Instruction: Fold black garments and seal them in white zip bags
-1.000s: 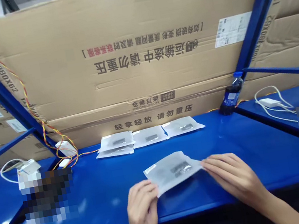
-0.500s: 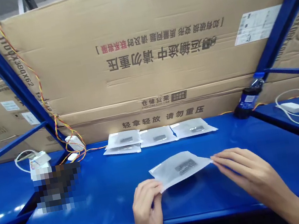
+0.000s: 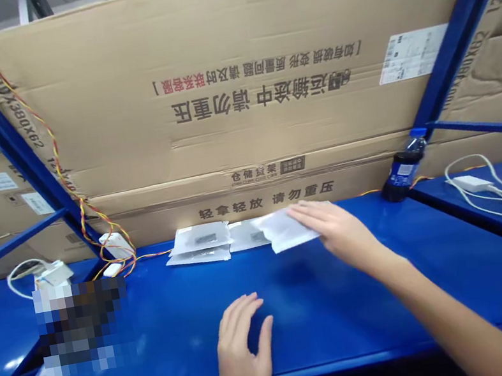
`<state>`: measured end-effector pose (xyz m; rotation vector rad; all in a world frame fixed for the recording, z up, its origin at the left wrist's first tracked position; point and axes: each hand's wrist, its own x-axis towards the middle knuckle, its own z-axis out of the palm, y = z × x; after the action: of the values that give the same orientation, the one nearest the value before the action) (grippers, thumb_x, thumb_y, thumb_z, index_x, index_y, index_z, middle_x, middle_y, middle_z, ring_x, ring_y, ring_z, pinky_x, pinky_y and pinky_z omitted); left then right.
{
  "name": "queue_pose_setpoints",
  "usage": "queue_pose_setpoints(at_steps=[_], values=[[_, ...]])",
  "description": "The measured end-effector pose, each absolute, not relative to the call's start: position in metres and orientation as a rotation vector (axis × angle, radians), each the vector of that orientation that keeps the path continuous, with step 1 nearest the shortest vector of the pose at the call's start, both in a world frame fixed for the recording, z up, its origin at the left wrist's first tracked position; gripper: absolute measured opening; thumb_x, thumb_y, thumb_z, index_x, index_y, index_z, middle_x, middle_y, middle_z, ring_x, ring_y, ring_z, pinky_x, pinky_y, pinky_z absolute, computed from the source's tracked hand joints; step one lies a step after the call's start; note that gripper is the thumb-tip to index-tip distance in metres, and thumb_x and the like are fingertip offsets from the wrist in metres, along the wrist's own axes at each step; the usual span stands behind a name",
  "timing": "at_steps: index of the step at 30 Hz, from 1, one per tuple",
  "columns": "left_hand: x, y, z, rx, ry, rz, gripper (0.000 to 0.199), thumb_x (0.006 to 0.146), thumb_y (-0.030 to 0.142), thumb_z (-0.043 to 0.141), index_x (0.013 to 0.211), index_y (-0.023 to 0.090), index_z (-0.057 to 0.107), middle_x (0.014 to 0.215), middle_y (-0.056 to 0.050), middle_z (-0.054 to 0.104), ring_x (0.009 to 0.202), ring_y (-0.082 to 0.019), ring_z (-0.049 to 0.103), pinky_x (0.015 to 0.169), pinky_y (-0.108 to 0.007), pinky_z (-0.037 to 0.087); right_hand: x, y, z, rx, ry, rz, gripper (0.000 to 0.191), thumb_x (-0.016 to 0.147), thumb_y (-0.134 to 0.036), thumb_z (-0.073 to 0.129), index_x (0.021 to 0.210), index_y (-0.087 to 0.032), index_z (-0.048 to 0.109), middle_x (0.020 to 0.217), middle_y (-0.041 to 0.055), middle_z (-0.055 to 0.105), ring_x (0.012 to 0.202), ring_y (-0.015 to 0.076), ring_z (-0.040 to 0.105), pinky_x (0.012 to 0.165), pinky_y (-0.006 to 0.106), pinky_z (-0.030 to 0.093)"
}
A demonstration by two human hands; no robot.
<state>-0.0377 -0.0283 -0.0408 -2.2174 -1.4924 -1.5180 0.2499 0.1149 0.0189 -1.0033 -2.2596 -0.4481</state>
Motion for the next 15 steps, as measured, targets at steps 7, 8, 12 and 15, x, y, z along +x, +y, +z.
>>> queue_pose_setpoints(at_steps=[7, 8, 12, 15], values=[[-0.032, -0.03, -0.04, -2.3, -1.452, -1.387, 0.018, 0.105, 0.03, 0.058, 0.111, 0.024, 0.075, 0.1, -0.007, 0.081, 0.093, -0.025, 0.078, 0.08, -0.04, 0.066, 0.296, 0.175, -0.012, -1.324, -2.266, -0.324, 0.063, 0.089, -0.015, 0.055, 0.152, -0.016, 0.056, 0.154, 0.019, 0.059, 0.148, 0.0396, 0.049, 0.121, 0.068, 0.037], [-0.032, -0.029, -0.039, -2.307, -1.445, -1.382, 0.018, 0.105, 0.03, 0.058, 0.11, 0.025, 0.074, 0.098, -0.006, 0.081, 0.091, -0.025, 0.078, 0.079, -0.039, 0.066, 0.296, 0.174, -0.019, -1.325, -2.27, -0.314, 0.064, 0.089, -0.022, 0.058, 0.152, -0.015, 0.055, 0.155, 0.0208, 0.058, 0.148, 0.0412, 0.049, 0.12, 0.069, 0.038], [-0.031, -0.028, -0.036, -2.303, -1.432, -1.361, 0.017, 0.105, 0.03, 0.058, 0.108, 0.025, 0.074, 0.096, -0.005, 0.08, 0.088, -0.024, 0.078, 0.078, -0.038, 0.065, 0.283, 0.159, -0.024, -1.233, -2.143, -0.298, 0.056, 0.095, -0.032, 0.055, 0.149, -0.017, 0.056, 0.153, 0.0195, 0.059, 0.144, 0.0361, 0.053, 0.118, 0.058, 0.043], [-0.03, -0.028, -0.035, -2.299, -1.413, -1.353, 0.017, 0.104, 0.029, 0.058, 0.106, 0.024, 0.074, 0.094, -0.006, 0.08, 0.087, -0.024, 0.077, 0.078, -0.038, 0.064, 0.253, 0.145, -0.018, -1.184, -2.093, -0.268, 0.032, 0.1, -0.032, 0.052, 0.124, -0.019, 0.07, 0.11, 0.013, 0.075, 0.105, 0.0293, 0.071, 0.093, 0.044, 0.057]])
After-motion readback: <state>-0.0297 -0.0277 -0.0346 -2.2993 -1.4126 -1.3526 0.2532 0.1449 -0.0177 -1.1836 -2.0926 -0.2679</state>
